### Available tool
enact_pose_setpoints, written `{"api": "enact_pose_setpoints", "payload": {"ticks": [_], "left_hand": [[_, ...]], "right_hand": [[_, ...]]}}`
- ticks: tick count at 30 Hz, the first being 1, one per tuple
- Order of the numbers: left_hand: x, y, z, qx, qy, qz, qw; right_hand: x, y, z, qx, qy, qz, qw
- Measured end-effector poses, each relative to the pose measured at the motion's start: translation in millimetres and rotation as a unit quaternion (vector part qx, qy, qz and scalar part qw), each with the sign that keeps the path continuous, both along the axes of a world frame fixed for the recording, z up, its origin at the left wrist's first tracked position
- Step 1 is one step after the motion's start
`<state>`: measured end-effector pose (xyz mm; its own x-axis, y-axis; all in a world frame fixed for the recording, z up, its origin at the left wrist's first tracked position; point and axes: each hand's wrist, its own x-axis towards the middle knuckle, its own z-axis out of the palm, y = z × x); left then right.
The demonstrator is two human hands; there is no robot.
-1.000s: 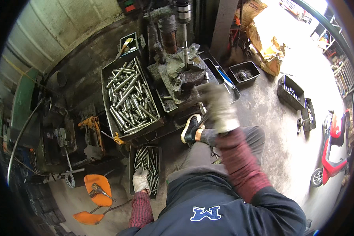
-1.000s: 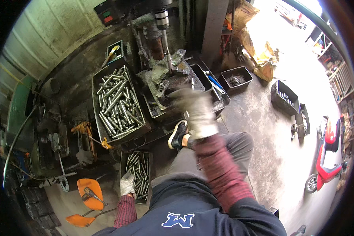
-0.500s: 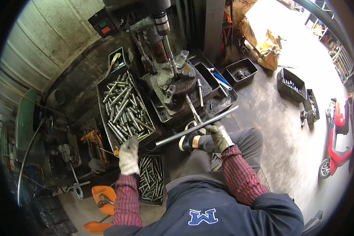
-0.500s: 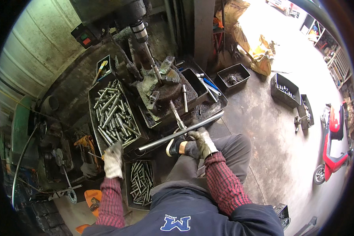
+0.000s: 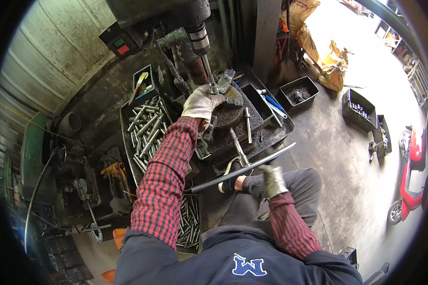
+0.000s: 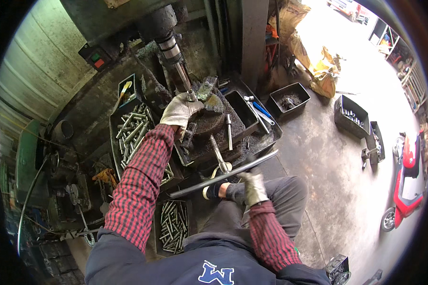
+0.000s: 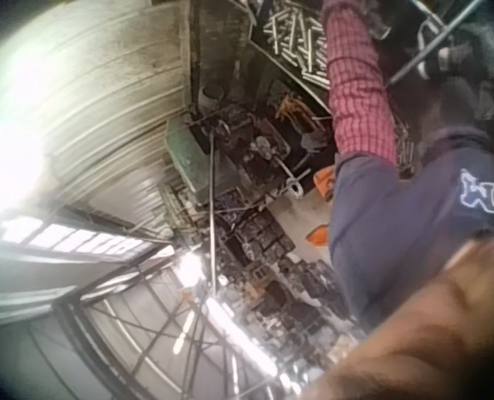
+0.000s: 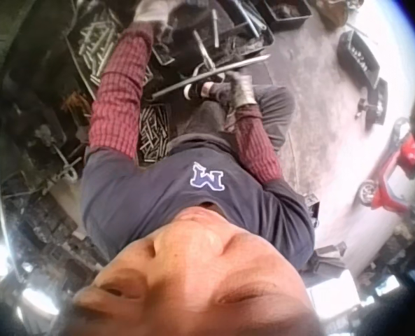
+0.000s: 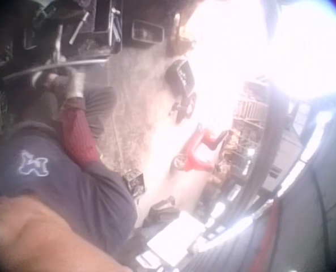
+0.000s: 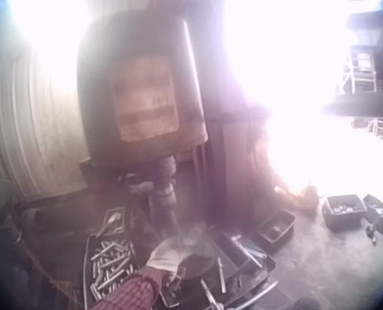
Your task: The person repeatedly picks up metal rods, positions them under a drill press, and operates the machine to drill holes. After each drill, the person removes the rod and places it into a bin, then repeats the process with another rod.
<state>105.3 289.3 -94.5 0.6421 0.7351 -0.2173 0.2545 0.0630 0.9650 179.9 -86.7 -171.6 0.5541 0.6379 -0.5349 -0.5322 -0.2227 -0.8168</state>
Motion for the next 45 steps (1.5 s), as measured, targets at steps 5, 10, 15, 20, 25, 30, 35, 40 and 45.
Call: {"api": "enact_pose_setpoints", "payload": {"ticks": [5, 10, 15, 20, 25, 30, 35, 40, 45], "left_hand": [[2.5, 13.2, -19.3, -0.230, -0.142, 0.034, 0.962], [-9.8, 8.6, 17.3, -0.033, 0.019, 0.042, 0.998], [-23.1, 2.7, 33.7, 0.016, -0.033, 0.026, 0.999], [-23.1, -1.6, 50.5, -0.016, 0.006, 0.067, 0.998], [-52.1, 4.7, 82.8, -0.046, -0.042, 0.187, 0.980], [-179.2, -40.1, 120.3, 0.127, -0.020, 0.200, 0.971], [-326.9, -188.7, 105.5, -0.026, -0.036, 0.339, 0.940], [-410.2, -314.3, 7.6, -0.051, 0.130, 0.380, 0.914], [-439.6, -338.5, -18.9, -0.043, 0.577, 0.159, 0.800]], "right_hand": [[-68.7, -7.3, 43.5, 0.232, -0.518, 0.318, 0.759], [-60.0, 26.8, -23.7, -0.162, -0.262, 0.260, 0.915], [48.6, -19.6, 14.8, 0.079, -0.152, 0.023, 0.985], [-32.9, 1.5, 115.6, 0.217, -0.391, 0.261, 0.856], [-116.5, 44.5, 74.2, -0.015, -0.691, 0.538, 0.482], [-67.6, 21.6, -10.9, -0.127, -0.604, 0.434, 0.656], [-5.3, -21.8, -60.5, -0.217, -0.514, 0.364, 0.746], [6.1, -32.5, -49.1, -0.128, -0.211, 0.299, 0.922], [15.8, -33.7, -1.7, -0.128, -0.348, 0.335, 0.866]]}}
